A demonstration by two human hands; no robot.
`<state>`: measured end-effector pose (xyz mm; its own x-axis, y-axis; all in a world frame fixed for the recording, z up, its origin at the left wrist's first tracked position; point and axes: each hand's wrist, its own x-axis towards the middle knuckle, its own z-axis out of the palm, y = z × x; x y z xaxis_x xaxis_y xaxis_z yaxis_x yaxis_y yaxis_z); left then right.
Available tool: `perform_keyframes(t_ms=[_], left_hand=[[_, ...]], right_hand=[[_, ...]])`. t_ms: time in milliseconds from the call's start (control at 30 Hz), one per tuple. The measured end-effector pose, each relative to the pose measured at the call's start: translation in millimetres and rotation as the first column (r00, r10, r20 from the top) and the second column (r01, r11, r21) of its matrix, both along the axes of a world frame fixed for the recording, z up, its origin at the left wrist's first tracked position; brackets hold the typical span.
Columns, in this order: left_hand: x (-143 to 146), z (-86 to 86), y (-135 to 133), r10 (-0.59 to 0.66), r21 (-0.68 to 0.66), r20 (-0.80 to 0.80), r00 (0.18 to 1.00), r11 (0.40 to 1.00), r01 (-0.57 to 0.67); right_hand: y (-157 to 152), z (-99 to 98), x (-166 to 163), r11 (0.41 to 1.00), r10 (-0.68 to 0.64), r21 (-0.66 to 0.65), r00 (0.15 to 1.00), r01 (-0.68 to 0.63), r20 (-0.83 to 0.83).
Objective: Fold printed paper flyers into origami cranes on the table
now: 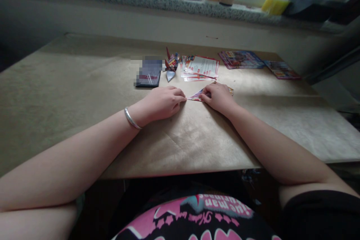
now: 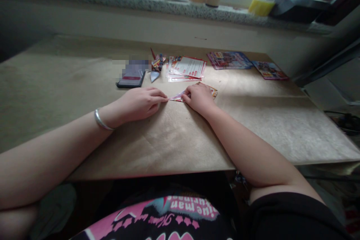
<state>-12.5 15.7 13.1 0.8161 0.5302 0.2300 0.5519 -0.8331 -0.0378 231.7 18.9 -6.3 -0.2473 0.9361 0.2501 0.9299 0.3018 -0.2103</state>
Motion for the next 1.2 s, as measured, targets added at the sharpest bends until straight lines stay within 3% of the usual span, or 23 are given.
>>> perform_keyframes(t_ms=[300, 567, 1200], left_hand=[[-0.9, -4.3, 0.4, 0.055, 0.005, 0.066, 0.996, 0.998, -0.056], [8.6, -16.6, 3.1, -0.131, 0.058, 0.118, 0.984, 0.99, 0.125], [19.9, -8.1, -12.5, 0.024, 0.054, -0.048, 0.999, 0.998, -0.022]], right_hand=[[5.0, -7.2, 0.2, 1.0, 0.015, -0.008, 0.998, -0.015, -0.059], [0.5, -3.4, -19.4, 0.999, 0.032, 0.033, 0.994, -0.029, -0.103], [1.2, -4.0, 2.9, 1.0, 0.002, -0.014, 0.975, -0.005, -0.222]])
